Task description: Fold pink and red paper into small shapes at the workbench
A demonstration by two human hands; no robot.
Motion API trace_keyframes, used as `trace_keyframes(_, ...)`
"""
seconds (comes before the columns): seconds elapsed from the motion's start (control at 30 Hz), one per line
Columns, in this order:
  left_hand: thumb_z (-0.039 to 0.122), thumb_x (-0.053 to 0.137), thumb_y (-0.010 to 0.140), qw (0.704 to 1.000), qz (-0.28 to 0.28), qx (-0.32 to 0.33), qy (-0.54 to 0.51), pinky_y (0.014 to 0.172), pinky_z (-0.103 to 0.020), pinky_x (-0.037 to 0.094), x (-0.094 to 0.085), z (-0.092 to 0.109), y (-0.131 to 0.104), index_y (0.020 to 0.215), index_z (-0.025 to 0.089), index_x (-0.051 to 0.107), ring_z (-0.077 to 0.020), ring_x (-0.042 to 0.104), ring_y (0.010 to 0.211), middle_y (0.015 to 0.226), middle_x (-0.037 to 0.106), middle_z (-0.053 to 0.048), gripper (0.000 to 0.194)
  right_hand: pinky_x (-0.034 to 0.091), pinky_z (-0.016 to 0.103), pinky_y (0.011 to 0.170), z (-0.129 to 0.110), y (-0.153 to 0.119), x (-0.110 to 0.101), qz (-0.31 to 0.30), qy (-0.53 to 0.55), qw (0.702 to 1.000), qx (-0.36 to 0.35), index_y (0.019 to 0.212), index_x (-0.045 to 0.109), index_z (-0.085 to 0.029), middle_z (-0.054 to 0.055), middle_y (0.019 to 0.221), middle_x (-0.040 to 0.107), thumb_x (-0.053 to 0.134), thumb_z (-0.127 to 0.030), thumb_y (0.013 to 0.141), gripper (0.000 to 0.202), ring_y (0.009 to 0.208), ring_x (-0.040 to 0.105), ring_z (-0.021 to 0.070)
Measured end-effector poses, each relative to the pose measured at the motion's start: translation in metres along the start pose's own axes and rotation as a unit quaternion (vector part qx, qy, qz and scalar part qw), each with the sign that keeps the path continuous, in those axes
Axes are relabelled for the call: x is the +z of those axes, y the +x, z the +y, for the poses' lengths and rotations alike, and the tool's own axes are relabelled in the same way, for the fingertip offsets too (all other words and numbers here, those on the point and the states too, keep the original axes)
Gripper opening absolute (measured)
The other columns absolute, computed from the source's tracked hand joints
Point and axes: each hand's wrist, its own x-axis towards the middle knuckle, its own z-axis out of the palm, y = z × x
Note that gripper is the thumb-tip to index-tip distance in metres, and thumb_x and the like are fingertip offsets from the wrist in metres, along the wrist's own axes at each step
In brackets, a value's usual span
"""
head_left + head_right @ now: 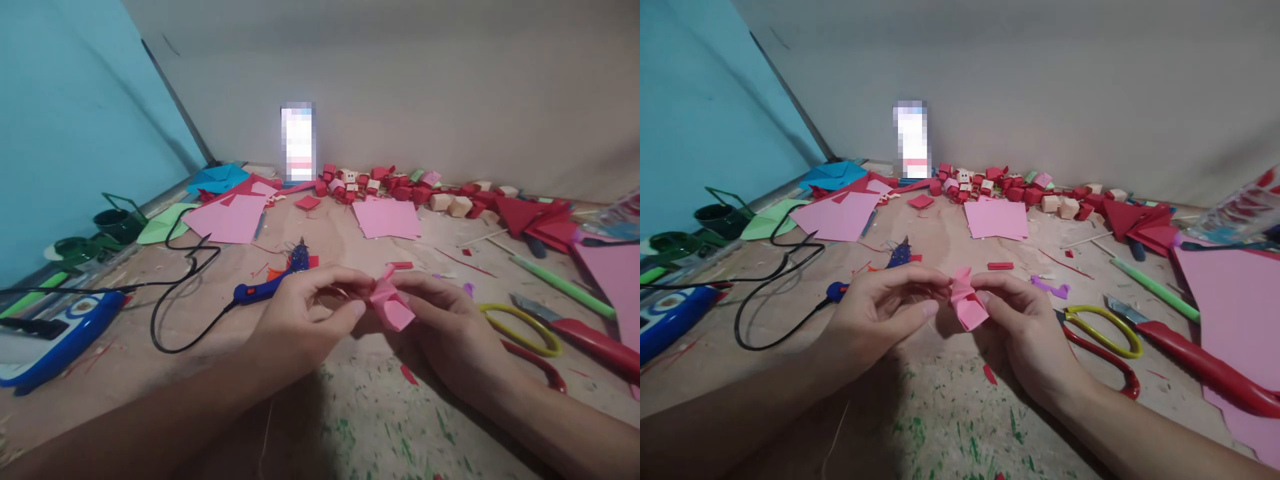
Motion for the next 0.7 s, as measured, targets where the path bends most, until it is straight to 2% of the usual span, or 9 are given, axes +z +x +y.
trace_keyframes(0.13, 0.016, 0.076, 0.077, 1.0, -0.011, -0.015, -0.007, 0.073, -0.023, 0.06, 0.0019, -0.0032, 0.0006, 0.099, 0.016, 0.076, -0.0153, 0.071, 0.083, 0.099, 0.075, -0.003, 0.022, 0.058, 0.025, 0.064, -0.003, -0.0012, 0.0019, -0.001, -0.002, 1.0, 0.017, 0.09, 0.08, -0.025, 0.004, 0.081, 0.077, 0.086, -0.024, 0.078, 0.014, 0.069, 0.073, 0.0169)
trace_keyframes(0.3, 0.014, 0.078, 0.08, 1.0, -0.012, -0.003, -0.001, 0.071, -0.016, 0.057, 0.0018, -0.0051, -0.0007, 0.092, 0.018, 0.078, -0.01, 0.07, 0.079, 0.095, 0.075, 0.001, 0.013, 0.057, 0.022, 0.067, 0.0032, -0.0013, 0.0023, -0.007, -0.026, 0.999, -0.024, 0.091, 0.081, -0.024, 0.005, 0.085, 0.078, 0.081, -0.024, 0.085, 0.006, 0.073, 0.073, 0.0152)
trace_keyframes(0.4, 0.015, 0.077, 0.082, 1.0, -0.016, -0.009, -0.011, 0.068, -0.013, 0.056, 0.0009, -0.0053, 0.0004, 0.091, 0.021, 0.079, -0.0086, 0.071, 0.078, 0.091, 0.077, 0.003, 0.011, 0.058, 0.024, 0.069, 0.0046, -0.0025, 0.0031, -0.003, -0.044, 0.998, -0.045, 0.09, 0.082, -0.026, 0.005, 0.087, 0.078, 0.079, -0.023, 0.087, 0.006, 0.078, 0.074, 0.0171)
trace_keyframes(0.57, 0.016, 0.079, 0.082, 0.998, -0.017, -0.037, -0.055, 0.069, -0.016, 0.059, 0.0007, -0.0084, 0.0019, 0.088, 0.02, 0.079, -0.0112, 0.074, 0.076, 0.085, 0.078, 0.003, 0.007, 0.06, 0.024, 0.067, -0.0012, -0.0062, 0.0062, -0.007, -0.046, 0.996, -0.071, 0.083, 0.084, -0.025, 0.006, 0.09, 0.079, 0.077, -0.021, 0.082, 0.008, 0.079, 0.075, 0.0193)
trace_keyframes(0.7, 0.016, 0.079, 0.082, 0.998, -0.013, -0.009, -0.054, 0.071, -0.017, 0.059, 0.0001, -0.0086, 0.0011, 0.088, 0.019, 0.079, -0.012, 0.074, 0.079, 0.088, 0.079, 0.002, 0.006, 0.06, 0.028, 0.075, -0.0007, -0.0075, 0.0039, -0.031, -0.048, 0.998, -0.04, 0.094, 0.082, -0.028, 0.004, 0.096, 0.079, 0.077, -0.021, 0.084, 0.013, 0.083, 0.075, 0.0193)
